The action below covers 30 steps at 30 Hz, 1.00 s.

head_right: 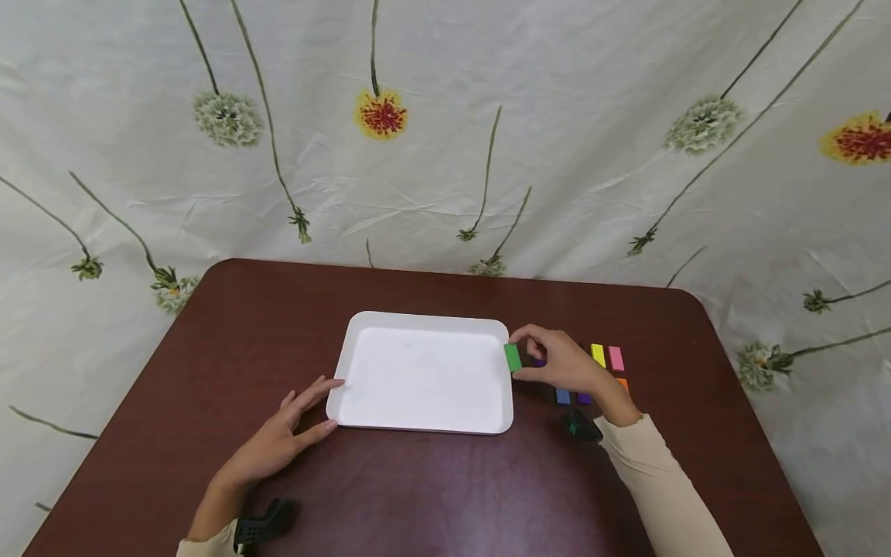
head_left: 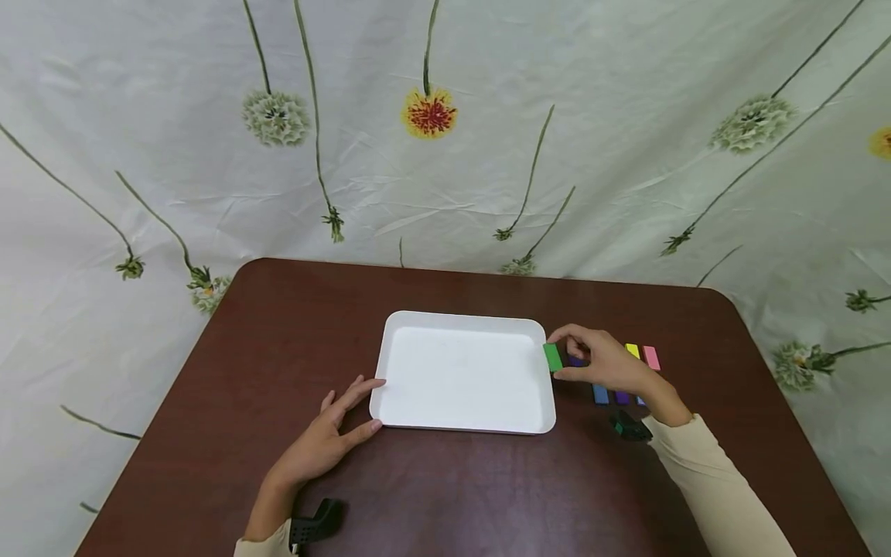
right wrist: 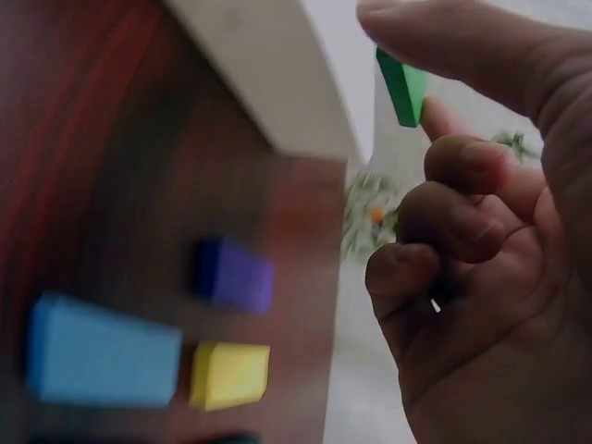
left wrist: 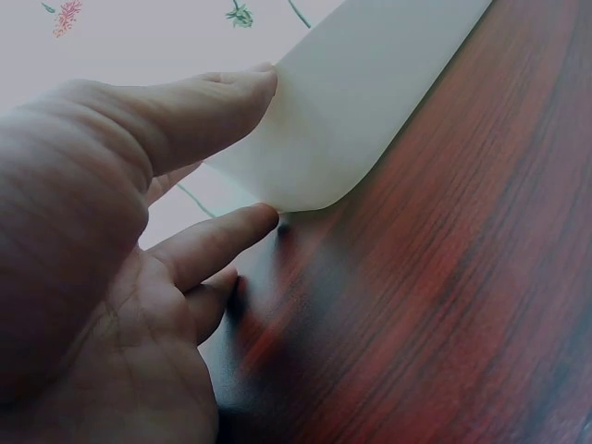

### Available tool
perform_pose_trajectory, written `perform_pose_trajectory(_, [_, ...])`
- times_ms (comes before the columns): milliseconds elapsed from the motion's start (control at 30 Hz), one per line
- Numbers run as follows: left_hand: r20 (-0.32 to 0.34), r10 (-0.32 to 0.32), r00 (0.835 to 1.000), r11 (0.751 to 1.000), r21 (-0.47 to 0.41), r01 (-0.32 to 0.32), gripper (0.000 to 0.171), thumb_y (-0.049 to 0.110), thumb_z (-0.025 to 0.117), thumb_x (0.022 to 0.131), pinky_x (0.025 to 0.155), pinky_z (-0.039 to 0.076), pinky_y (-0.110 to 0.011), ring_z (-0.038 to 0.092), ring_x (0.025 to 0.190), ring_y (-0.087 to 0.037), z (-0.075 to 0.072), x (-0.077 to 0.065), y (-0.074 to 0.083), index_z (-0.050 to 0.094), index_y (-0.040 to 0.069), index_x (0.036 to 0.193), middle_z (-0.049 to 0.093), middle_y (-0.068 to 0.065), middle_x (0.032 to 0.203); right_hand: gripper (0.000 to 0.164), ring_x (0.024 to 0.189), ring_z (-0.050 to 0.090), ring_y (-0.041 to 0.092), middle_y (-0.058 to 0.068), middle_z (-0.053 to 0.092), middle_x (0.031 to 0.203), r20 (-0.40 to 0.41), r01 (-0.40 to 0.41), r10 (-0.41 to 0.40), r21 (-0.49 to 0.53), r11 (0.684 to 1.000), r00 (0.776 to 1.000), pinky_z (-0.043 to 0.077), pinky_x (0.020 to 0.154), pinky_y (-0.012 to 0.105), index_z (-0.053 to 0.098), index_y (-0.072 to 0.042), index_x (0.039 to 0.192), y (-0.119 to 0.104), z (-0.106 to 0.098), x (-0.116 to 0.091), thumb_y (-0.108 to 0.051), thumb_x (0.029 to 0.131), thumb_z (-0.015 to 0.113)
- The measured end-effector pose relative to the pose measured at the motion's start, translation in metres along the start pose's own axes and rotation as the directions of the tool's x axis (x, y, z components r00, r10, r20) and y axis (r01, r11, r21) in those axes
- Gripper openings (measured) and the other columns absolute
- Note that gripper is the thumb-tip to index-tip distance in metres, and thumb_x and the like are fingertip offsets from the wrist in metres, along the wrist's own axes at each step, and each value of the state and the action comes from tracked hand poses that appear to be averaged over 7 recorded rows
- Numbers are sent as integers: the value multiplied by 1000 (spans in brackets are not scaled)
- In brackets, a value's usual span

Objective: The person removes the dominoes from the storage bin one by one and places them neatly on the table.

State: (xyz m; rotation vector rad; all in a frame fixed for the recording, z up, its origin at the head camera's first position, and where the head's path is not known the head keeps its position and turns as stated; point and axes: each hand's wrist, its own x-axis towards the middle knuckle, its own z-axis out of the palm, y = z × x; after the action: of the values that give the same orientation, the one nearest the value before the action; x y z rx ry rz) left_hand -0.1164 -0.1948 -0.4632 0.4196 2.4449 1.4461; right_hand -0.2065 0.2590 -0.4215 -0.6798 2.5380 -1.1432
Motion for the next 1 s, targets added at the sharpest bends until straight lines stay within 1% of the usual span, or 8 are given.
perform_pose_trajectory(167, [9, -6, 1000, 1000, -9, 6, 57, 27, 67, 97, 114, -10, -69, 13, 154, -42, 0, -1, 0, 45, 22, 149, 40, -14, 158, 42, 66, 37, 4, -5, 39, 73, -1, -39, 39, -52, 998, 999, 36, 65, 24, 62, -7, 114, 17, 0, -20, -14, 81, 85])
perform_pose_trajectory(367, [9, 1, 1000, 1000, -23, -1, 57, 24, 67, 98, 113, -12, -70, 11, 154, -42, -1, -1, -1, 44, 23, 150, 38, -16, 158, 43, 64, 35, 3, -1, 42, 73, -8, -83, 82, -113, 990, 997, 34, 62, 23, 61, -4, 113, 29, 6, -34, -16, 79, 86])
perform_pose_trajectory(500, [14, -3, 1000, 1000, -13, 4, 57, 26, 67, 98, 114, -11, -70, 12, 154, -42, -1, 0, 0, 44, 25, 150, 38, -14, 159, 43, 63, 34, 2, -3, 41, 72, -8, -108, 108, -132, 985, 994, 34, 62, 23, 62, -5, 112, 34, 10, -40, -16, 78, 87])
perform_pose_trajectory(667, [15, -10, 1000, 1000, -2, 10, 58, 29, 67, 97, 115, -10, -69, 12, 154, -41, -1, 1, 0, 44, 25, 150, 38, -13, 159, 43, 61, 34, 2, -4, 42, 71, -17, -121, 120, -145, 982, 993, 33, 59, 22, 63, -3, 111, 35, 13, -43, -15, 77, 87])
perform_pose_trajectory(800, [11, -9, 1000, 1000, 3, 8, 57, 28, 67, 97, 114, -10, -70, 13, 154, -42, -1, 0, 0, 44, 26, 150, 37, -14, 159, 43, 61, 34, 2, -3, 42, 71, -29, -120, 117, -148, 982, 993, 33, 60, 22, 63, -2, 111, 35, 15, -44, -14, 77, 87])
perform_pose_trajectory(1000, [6, -10, 1000, 1000, 1, 10, 57, 28, 67, 97, 114, -10, -69, 13, 154, -41, -1, -1, 1, 44, 25, 150, 38, -14, 159, 44, 62, 35, 3, -5, 41, 71, -22, -132, 130, -144, 981, 991, 33, 60, 22, 63, -4, 112, 38, 15, -43, -16, 77, 87])
